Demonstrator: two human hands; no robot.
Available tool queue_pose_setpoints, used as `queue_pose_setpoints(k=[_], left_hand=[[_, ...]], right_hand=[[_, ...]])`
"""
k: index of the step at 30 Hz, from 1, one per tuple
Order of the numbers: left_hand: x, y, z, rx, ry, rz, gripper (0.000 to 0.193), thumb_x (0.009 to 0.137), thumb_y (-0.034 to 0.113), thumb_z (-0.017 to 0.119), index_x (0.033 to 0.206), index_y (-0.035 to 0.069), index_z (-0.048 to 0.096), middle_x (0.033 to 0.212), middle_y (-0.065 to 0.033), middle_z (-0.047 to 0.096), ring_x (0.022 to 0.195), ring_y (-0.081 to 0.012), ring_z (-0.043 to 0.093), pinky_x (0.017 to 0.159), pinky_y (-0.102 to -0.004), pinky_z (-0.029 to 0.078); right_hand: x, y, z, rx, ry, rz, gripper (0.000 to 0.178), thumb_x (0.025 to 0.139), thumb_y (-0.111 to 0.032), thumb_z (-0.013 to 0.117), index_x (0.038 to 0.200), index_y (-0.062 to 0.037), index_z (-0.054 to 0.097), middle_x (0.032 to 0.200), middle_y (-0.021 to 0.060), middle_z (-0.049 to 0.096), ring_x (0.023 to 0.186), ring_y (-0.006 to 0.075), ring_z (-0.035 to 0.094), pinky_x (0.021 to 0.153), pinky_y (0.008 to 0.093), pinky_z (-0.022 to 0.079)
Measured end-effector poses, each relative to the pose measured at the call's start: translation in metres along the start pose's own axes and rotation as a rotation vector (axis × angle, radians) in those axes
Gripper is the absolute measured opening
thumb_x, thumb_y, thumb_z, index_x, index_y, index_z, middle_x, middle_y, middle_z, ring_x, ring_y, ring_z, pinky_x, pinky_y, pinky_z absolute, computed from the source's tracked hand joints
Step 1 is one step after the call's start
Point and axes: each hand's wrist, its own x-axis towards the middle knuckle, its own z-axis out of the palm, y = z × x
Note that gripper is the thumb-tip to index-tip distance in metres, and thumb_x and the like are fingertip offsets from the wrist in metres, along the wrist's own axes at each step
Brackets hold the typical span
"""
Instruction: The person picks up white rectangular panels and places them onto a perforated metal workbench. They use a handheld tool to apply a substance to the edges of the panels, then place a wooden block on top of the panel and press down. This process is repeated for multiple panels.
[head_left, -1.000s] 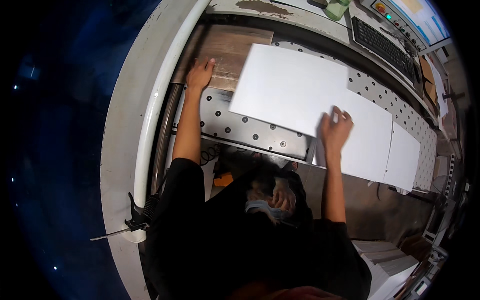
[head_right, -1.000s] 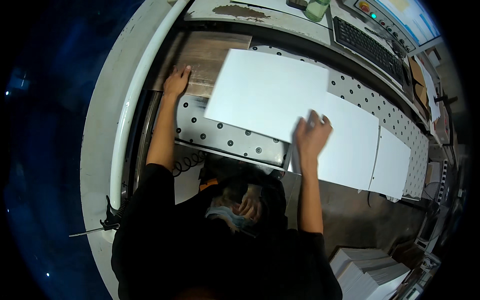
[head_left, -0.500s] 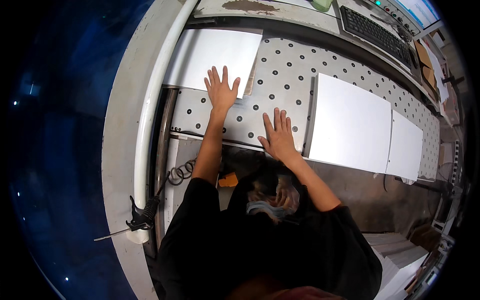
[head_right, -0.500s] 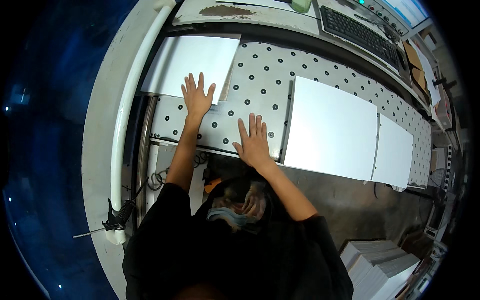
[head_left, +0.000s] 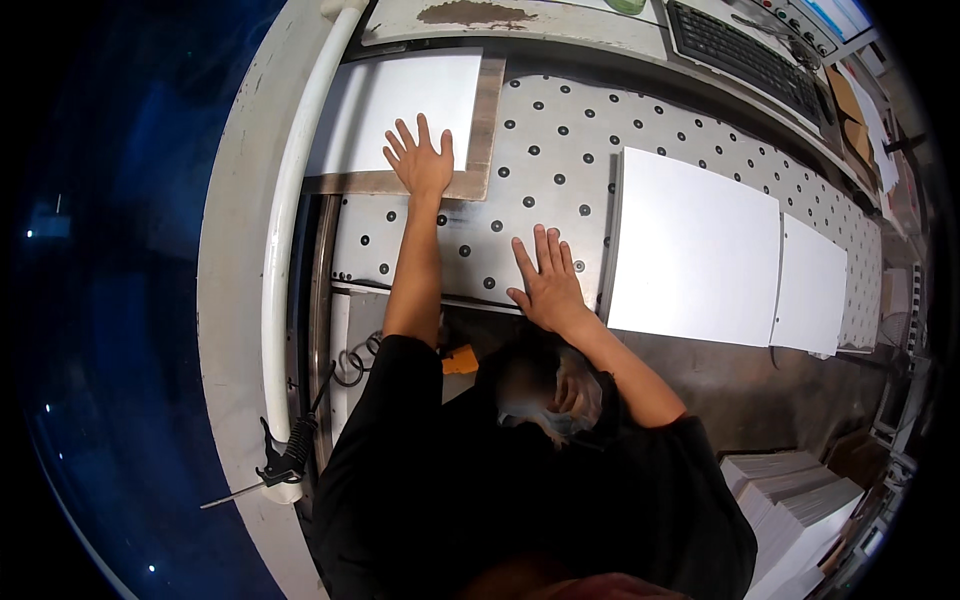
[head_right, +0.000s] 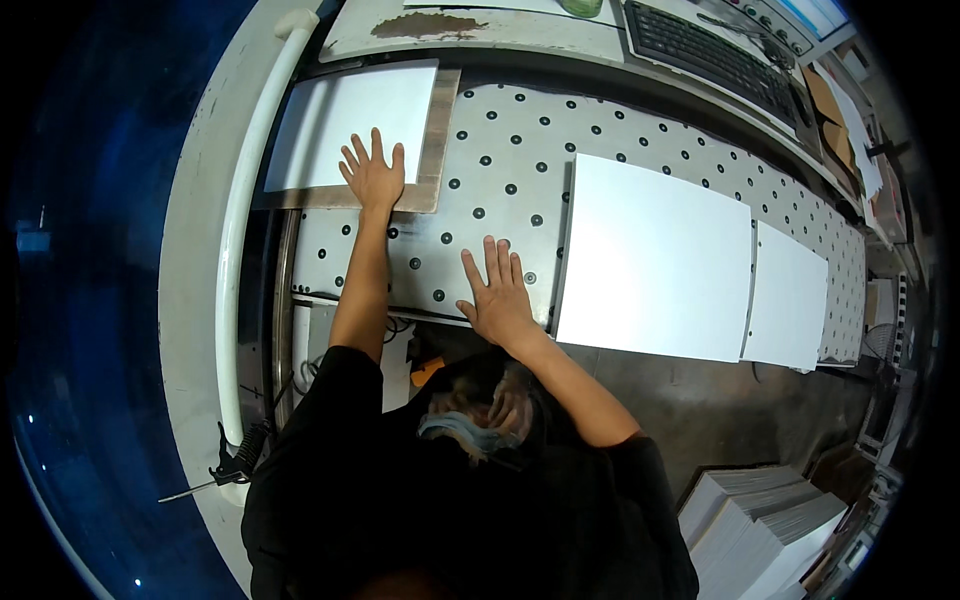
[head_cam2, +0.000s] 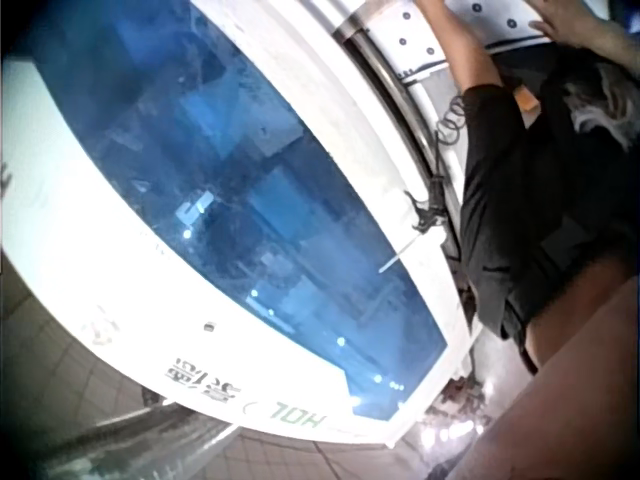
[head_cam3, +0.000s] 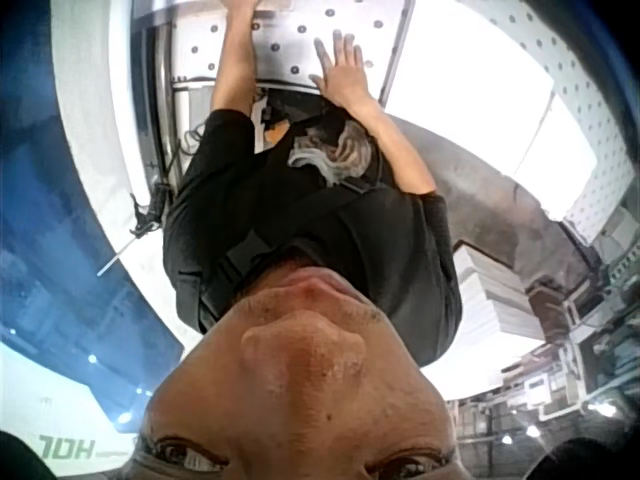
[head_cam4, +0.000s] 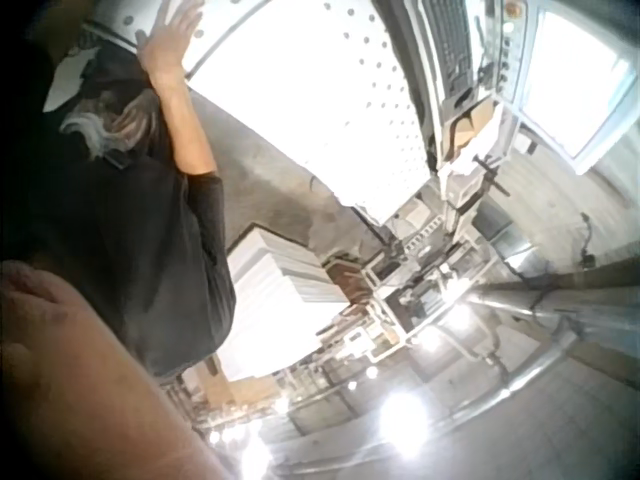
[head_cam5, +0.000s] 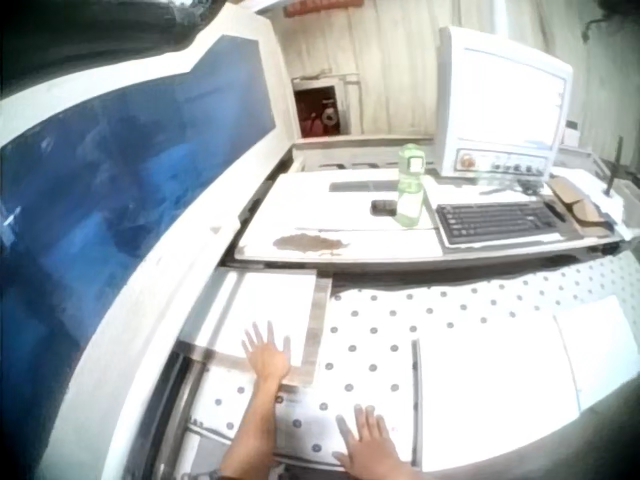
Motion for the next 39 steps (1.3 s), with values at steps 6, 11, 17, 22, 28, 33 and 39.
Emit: queue_pose_setpoints(k=[6,11,17,22,28,33,39], left_hand=[[0.007,-0.020,-0.006,0.007,-0.045,0.035,0.072,0.100,0.059,0.044,0.157,0.016,0.041,0.163,-0.0272,0.027,0.151,-0.0500,0.019,0.123,-0.0601,0.010],[0.021,-0.054,-0.012,0.058,-0.066,0.032,0.072,0.101,0.061,0.041,0.158,0.018,0.038,0.165,-0.0257,0.025,0.152,-0.0478,0.019,0.124,-0.0579,0.011],[0.041,-0.091,-0.017,0.081,-0.061,0.044,0.070,0.102,0.061,0.040,0.158,0.020,0.038,0.163,-0.0255,0.027,0.151,-0.0487,0.023,0.123,-0.0594,0.015],[0.053,-0.119,-0.017,0.067,-0.081,0.028,0.070,0.102,0.060,0.041,0.159,0.019,0.037,0.165,-0.0248,0.025,0.152,-0.0473,0.020,0.123,-0.0587,0.013],[0.052,-0.121,-0.020,0.044,-0.068,0.003,0.068,0.102,0.057,0.044,0.158,0.018,0.038,0.166,-0.0189,0.026,0.154,-0.0416,0.017,0.124,-0.0559,0.010],[0.049,-0.143,-0.018,-0.059,0.097,0.012,0.070,0.098,0.054,0.053,0.152,0.009,0.046,0.163,-0.0242,0.028,0.153,-0.0426,0.019,0.125,-0.0528,0.011],[-0.013,-0.118,-0.018,-0.032,0.135,-0.505,0.089,0.091,0.069,0.053,0.158,0.012,0.039,0.160,-0.0401,0.018,0.151,-0.0569,0.007,0.122,-0.0616,0.005]], right_hand=[[0.001,0.000,-0.003,-0.001,-0.026,0.004,0.088,0.094,-0.045,0.066,0.161,-0.0084,0.023,0.163,0.0341,0.014,0.151,0.0515,0.016,0.123,0.0586,0.017],[0.002,-0.002,-0.003,-0.008,-0.044,0.007,0.089,0.094,-0.046,0.065,0.162,-0.0085,0.022,0.163,0.0343,0.013,0.152,0.0515,0.015,0.123,0.0586,0.017],[0.004,-0.004,-0.003,-0.001,-0.060,0.021,0.088,0.095,-0.044,0.064,0.162,-0.0093,0.020,0.164,0.0346,0.011,0.152,0.0524,0.013,0.123,0.0593,0.015],[0.003,-0.002,-0.001,0.025,-0.070,0.022,0.087,0.096,-0.044,0.063,0.163,-0.0096,0.017,0.164,0.0347,0.009,0.152,0.0527,0.010,0.123,0.0593,0.014],[0.000,-0.004,0.001,-0.023,-0.077,0.019,0.088,0.097,-0.044,0.062,0.162,-0.0075,0.018,0.164,0.0359,0.009,0.152,0.0538,0.011,0.123,0.0603,0.014],[0.003,-0.012,-0.011,-0.044,-0.004,-0.030,0.083,0.091,-0.040,0.070,0.157,-0.0055,0.031,0.159,0.0375,0.021,0.147,0.0555,0.023,0.119,0.0609,0.025],[0.054,-0.001,-0.028,0.140,0.012,-0.027,0.080,0.085,-0.037,0.077,0.151,-0.0093,0.041,0.153,0.0381,0.030,0.142,0.0558,0.031,0.115,0.0574,0.033]])
